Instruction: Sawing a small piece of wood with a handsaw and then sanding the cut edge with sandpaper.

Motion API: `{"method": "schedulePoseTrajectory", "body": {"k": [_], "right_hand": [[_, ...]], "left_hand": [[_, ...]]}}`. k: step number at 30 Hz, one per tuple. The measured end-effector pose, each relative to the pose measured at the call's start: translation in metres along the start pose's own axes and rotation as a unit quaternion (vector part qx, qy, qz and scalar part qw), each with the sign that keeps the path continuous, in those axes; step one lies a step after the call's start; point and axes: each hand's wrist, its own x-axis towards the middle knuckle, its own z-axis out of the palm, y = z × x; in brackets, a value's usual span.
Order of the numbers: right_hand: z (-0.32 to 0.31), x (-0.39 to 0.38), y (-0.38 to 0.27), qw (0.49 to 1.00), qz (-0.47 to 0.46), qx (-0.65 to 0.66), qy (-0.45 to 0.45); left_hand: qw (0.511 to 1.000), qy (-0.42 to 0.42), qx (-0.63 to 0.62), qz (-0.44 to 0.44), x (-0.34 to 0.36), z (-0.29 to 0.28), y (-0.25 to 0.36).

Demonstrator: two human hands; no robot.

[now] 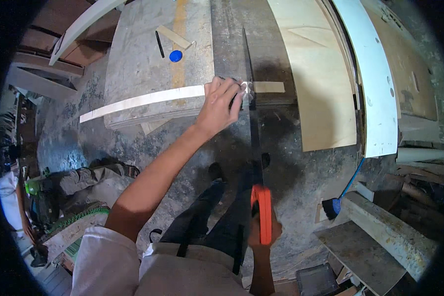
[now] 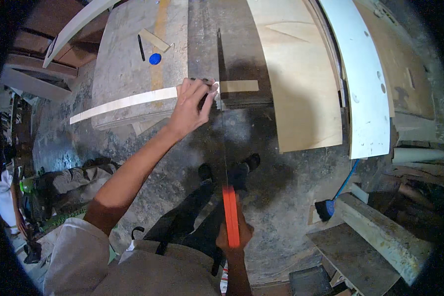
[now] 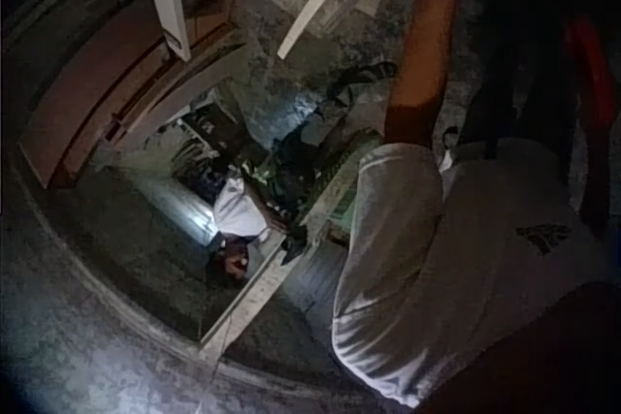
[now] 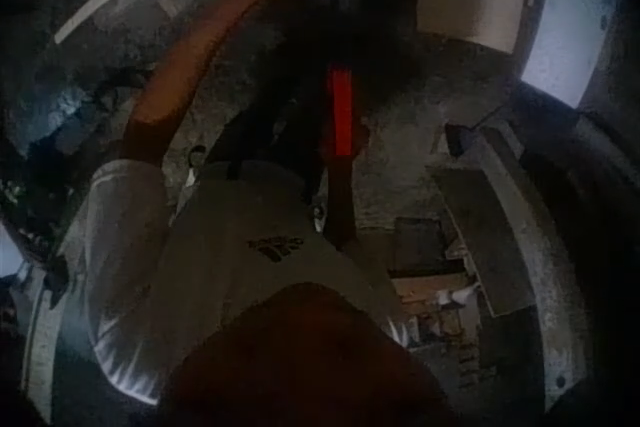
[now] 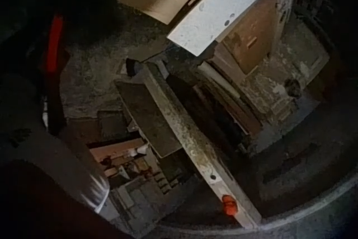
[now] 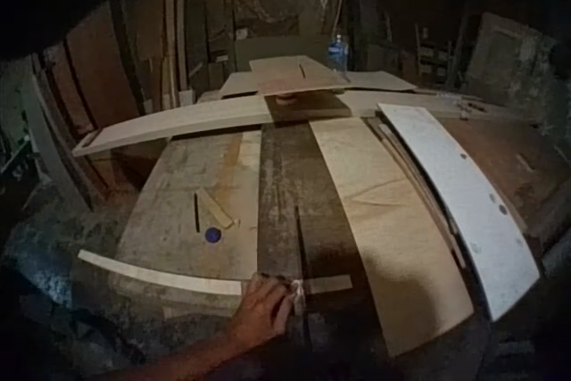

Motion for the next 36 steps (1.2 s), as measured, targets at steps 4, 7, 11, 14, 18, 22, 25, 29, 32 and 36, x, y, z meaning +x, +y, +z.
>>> {"method": "schedulePoseTrajectory", "body": {"k": [4, 7, 11, 14, 18, 22, 25, 29, 32, 36], "right_hand": [[0.017, 0.042, 0.021, 0.996, -0.089, -0.021, -0.022], [0.003, 0.003, 0.005, 0.998, -0.046, 0.012, 0.029], [0.001, 0.009, 0.004, 0.996, -0.076, 0.012, 0.05], [0.008, 0.041, 0.01, 0.997, -0.017, 0.054, -0.047], [-0.006, 0.014, -0.001, 0.998, -0.046, -0.052, -0.002], [0.014, 0.054, 0.011, 0.997, -0.065, 0.034, -0.016], [0.009, 0.032, 0.021, 0.995, -0.015, 0.098, -0.02], [-0.012, 0.016, 0.01, 0.999, -0.027, 0.044, 0.015], [0.002, 0.059, -0.001, 0.991, -0.128, -0.01, 0.022], [-0.001, 0.063, -0.013, 0.997, -0.048, 0.066, 0.009]], "left_hand": [[1.0, -0.009, 0.003, -0.002, 0.0, 0.002, 0.003], [1.0, -0.01, 0.003, -0.01, 0.0, 0.002, -0.003], [1.0, 0.012, 0.005, 0.002, 0.002, 0.0, 0.001], [1.0, 0.009, -0.001, -0.011, 0.003, 0.005, 0.001], [1.0, 0.008, -0.001, -0.008, 0.002, 0.001, 0.0], [1.0, 0.001, 0.006, -0.013, 0.003, 0.004, 0.002], [1.0, 0.005, 0.009, -0.015, 0.0, 0.0, 0.0], [1.0, -0.016, 0.003, -0.018, 0.005, 0.003, 0.007], [1.0, -0.015, 0.009, -0.025, 0.003, 0.0, 0.001], [1.0, -0.029, 0.013, -0.001, -0.001, -0.003, 0.003]]}}
